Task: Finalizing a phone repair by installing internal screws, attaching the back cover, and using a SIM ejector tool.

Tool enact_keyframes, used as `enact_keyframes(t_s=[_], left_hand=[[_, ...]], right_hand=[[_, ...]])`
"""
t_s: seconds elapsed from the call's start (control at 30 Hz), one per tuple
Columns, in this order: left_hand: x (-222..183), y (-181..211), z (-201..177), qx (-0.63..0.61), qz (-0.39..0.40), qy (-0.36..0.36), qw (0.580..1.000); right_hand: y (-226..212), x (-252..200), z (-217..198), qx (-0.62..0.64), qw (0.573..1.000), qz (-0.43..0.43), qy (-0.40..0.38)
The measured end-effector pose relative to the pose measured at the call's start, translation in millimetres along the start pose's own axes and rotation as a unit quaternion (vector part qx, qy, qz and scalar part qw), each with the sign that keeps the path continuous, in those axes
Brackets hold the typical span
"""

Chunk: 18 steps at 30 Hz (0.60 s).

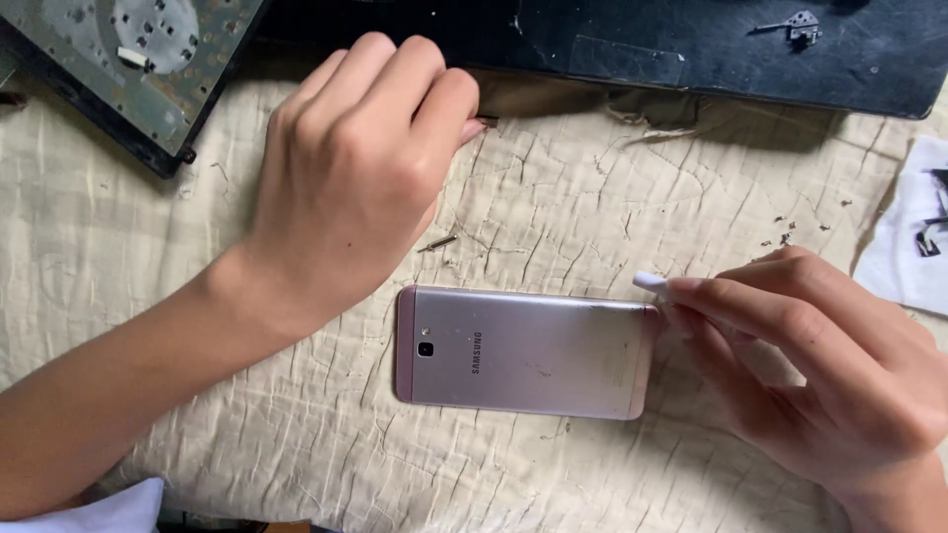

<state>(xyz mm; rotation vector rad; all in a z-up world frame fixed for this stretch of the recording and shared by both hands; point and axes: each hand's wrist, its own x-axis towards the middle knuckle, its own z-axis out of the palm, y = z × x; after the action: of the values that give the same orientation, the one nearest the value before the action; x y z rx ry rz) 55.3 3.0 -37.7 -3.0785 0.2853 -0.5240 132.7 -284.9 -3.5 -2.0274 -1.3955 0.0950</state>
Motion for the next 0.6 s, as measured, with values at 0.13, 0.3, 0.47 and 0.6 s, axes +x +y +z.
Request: enact_keyframes(t_s=[0.13,0.3,0.47,0.6], left_hand=[[0,2,-4,-0.064,0.008,0.018,0.998],[-1,15,-17,-0.144,0.026,0.025,0.989],[1,32,-26,-0.344,0.088,0.021,0.935],[0,41,-33,-0.424,0.094,0.015,0.901]], right_hand=[[1,2,2,0.007,1.0,0.008,-0.006],[1,-2,0,0.076,0.995,0.063,-0.003],[-14,-3,7,0.178,0.972,0.153,0.025],[-24,-18,12,0.215,0.946,0.236,0.054]])
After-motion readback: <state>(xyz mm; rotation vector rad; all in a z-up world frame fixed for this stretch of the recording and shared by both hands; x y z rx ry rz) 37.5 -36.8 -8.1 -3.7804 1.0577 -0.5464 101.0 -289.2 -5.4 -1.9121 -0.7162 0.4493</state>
